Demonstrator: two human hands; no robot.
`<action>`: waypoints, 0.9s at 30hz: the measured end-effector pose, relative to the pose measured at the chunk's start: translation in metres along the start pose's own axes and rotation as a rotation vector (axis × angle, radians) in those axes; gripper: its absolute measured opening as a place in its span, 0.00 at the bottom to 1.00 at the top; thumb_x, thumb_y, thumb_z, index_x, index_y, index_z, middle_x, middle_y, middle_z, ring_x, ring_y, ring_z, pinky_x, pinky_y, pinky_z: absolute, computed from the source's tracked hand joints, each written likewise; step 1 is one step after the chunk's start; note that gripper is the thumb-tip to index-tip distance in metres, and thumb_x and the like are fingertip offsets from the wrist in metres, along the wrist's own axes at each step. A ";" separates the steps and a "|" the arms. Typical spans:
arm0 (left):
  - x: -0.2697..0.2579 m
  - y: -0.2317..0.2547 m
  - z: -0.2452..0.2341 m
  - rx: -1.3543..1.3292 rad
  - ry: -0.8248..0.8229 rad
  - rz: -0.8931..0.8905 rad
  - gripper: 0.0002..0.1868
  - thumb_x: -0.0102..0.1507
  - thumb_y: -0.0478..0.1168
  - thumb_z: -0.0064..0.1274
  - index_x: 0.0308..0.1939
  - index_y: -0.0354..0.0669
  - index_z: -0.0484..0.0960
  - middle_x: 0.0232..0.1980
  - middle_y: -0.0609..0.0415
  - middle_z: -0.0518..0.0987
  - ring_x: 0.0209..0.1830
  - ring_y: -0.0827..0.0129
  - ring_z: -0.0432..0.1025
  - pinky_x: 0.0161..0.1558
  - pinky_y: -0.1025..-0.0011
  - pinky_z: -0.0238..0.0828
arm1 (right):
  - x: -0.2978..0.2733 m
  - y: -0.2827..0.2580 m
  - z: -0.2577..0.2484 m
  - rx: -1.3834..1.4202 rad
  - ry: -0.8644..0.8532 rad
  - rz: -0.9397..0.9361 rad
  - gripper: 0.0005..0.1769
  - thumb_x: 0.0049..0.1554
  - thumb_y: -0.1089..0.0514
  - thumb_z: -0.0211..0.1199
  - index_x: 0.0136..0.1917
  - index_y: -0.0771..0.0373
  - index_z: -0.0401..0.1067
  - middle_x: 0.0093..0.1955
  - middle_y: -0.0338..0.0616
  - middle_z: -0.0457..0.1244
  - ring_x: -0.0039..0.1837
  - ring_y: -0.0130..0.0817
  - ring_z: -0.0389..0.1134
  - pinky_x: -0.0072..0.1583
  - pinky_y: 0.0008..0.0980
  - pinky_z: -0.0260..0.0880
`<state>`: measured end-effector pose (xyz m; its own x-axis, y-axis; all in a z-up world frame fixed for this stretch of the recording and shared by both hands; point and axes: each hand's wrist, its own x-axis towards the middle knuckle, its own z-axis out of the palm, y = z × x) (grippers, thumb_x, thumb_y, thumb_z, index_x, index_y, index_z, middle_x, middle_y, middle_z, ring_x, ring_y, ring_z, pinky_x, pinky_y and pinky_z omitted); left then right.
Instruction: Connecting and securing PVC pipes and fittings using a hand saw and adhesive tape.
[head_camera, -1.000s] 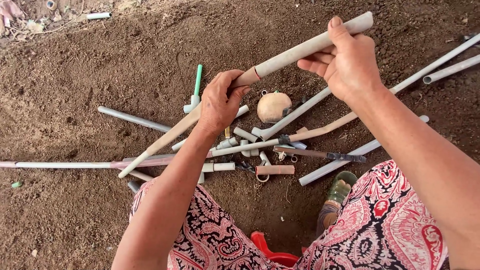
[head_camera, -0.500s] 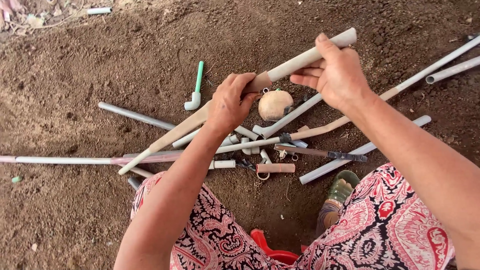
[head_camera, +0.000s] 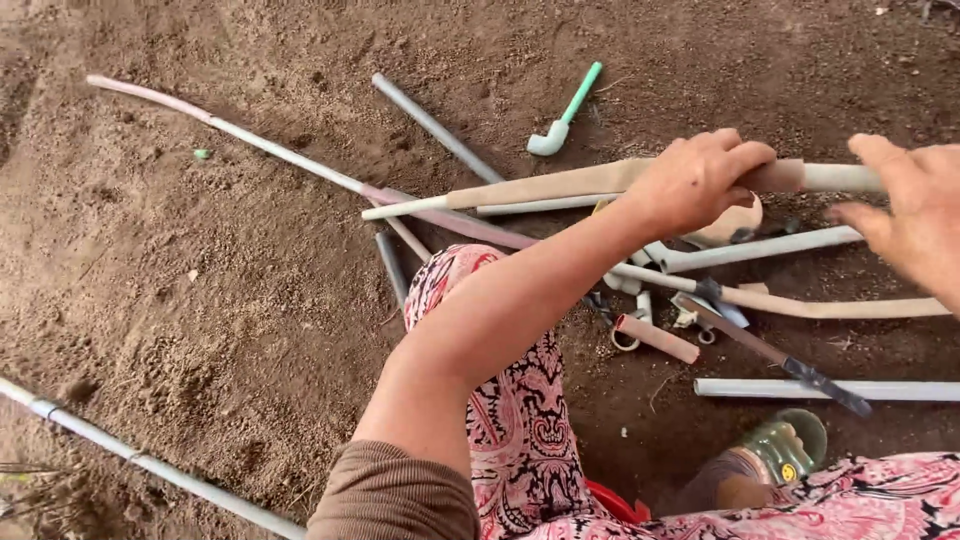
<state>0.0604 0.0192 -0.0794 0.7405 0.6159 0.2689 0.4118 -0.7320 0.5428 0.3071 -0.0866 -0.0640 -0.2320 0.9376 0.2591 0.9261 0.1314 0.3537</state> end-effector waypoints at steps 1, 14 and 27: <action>-0.002 0.002 -0.001 0.002 -0.003 -0.001 0.20 0.56 0.49 0.55 0.50 0.56 0.70 0.39 0.55 0.75 0.39 0.60 0.74 0.36 0.59 0.70 | 0.001 -0.006 -0.003 0.004 0.001 0.001 0.40 0.51 0.35 0.64 0.73 0.51 0.69 0.43 0.41 0.67 0.52 0.37 0.67 0.56 0.29 0.65; -0.019 0.027 -0.071 0.363 0.142 0.111 0.08 0.59 0.49 0.40 0.37 0.63 0.76 0.33 0.62 0.72 0.35 0.65 0.69 0.43 0.56 0.60 | 0.021 -0.058 -0.026 0.844 -0.216 0.326 0.12 0.61 0.57 0.63 0.56 0.63 0.70 0.41 0.46 0.58 0.42 0.40 0.56 0.45 0.35 0.54; -0.065 -0.070 -0.107 0.155 -0.698 -0.697 0.19 0.55 0.39 0.49 0.50 0.60 0.70 0.54 0.65 0.71 0.55 0.69 0.65 0.59 0.47 0.52 | -0.015 0.061 0.159 0.821 -0.158 0.150 0.14 0.57 0.62 0.66 0.54 0.70 0.71 0.42 0.51 0.60 0.47 0.41 0.59 0.49 0.34 0.54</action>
<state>-0.0727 0.0616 -0.0498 0.4326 0.6498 -0.6250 0.9012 -0.3323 0.2783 0.4139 -0.0419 -0.1891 -0.1021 0.9896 0.1009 0.8799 0.1372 -0.4550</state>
